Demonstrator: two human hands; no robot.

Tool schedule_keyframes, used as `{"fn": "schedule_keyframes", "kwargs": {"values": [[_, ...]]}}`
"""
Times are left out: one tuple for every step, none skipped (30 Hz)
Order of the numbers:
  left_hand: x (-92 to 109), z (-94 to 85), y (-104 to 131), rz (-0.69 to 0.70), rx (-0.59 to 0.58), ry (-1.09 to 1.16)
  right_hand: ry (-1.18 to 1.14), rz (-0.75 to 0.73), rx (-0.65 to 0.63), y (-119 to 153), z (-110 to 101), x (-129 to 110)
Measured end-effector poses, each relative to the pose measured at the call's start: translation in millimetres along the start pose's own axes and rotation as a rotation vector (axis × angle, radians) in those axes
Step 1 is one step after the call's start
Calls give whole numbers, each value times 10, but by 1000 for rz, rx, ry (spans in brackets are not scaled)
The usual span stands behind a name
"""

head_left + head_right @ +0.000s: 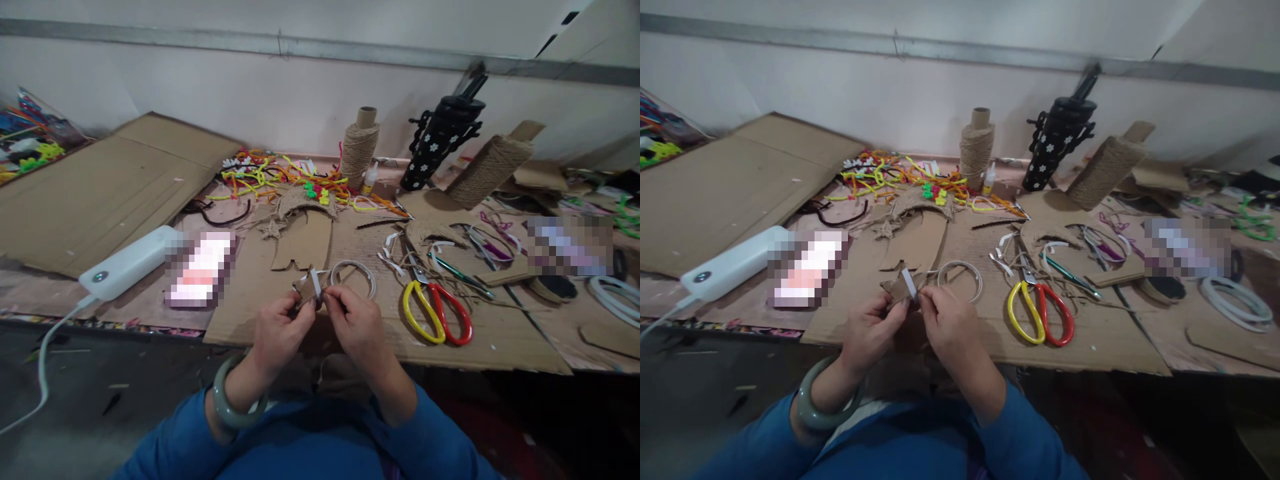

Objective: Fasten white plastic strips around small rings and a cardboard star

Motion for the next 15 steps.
{"fn": "schedule_keyframes", "kwargs": {"values": [[-4,2,5,1,2,4,-19,8,-15,-1,-1,1],[-7,3,10,2,3,4,-34,18,-27,-1,-1,2],[-6,3,13,5,4,2,-41,29,-32,-1,-1,1],[-2,2,15,8,6,-3,-45,37,-30,-1,-2,-1],[4,-1,15,11,11,-8,-47,43,-26,-2,-1,-5],[14,-4,14,16,14,-15,-50,47,-23,-3,0,-9],[23,-7,11,20,15,-18,-57,49,-21,-4,1,-14],[30,-10,8,21,14,-15,-65,51,-20,-5,2,-17],[33,-11,4,18,10,-8,-76,52,-18,-6,3,-19],[28,-11,1,8,5,6,-84,53,-17,-6,3,-20],[16,-10,-2,-7,0,25,-92,55,-14,-5,1,-18],[-4,-7,-4,-28,-5,55,-99,59,-16,-4,-1,-13],[-30,-2,-5,-55,-12,95,-108,68,-19,-2,-5,-5],[-59,3,-6,-83,-17,142,-126,85,-22,0,-9,5],[-88,9,-8,-108,-23,196,-153,113,-21,1,-15,20]]}}
Point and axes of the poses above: each hand's wrist, its own y-axis away from the middle knuckle, its own z-axis out of the palm, x = y × z, the point moved 2 cm from there along -y, towards the middle knuckle, and after that the axes turned 12 degrees about z, right-handed, at the moved point
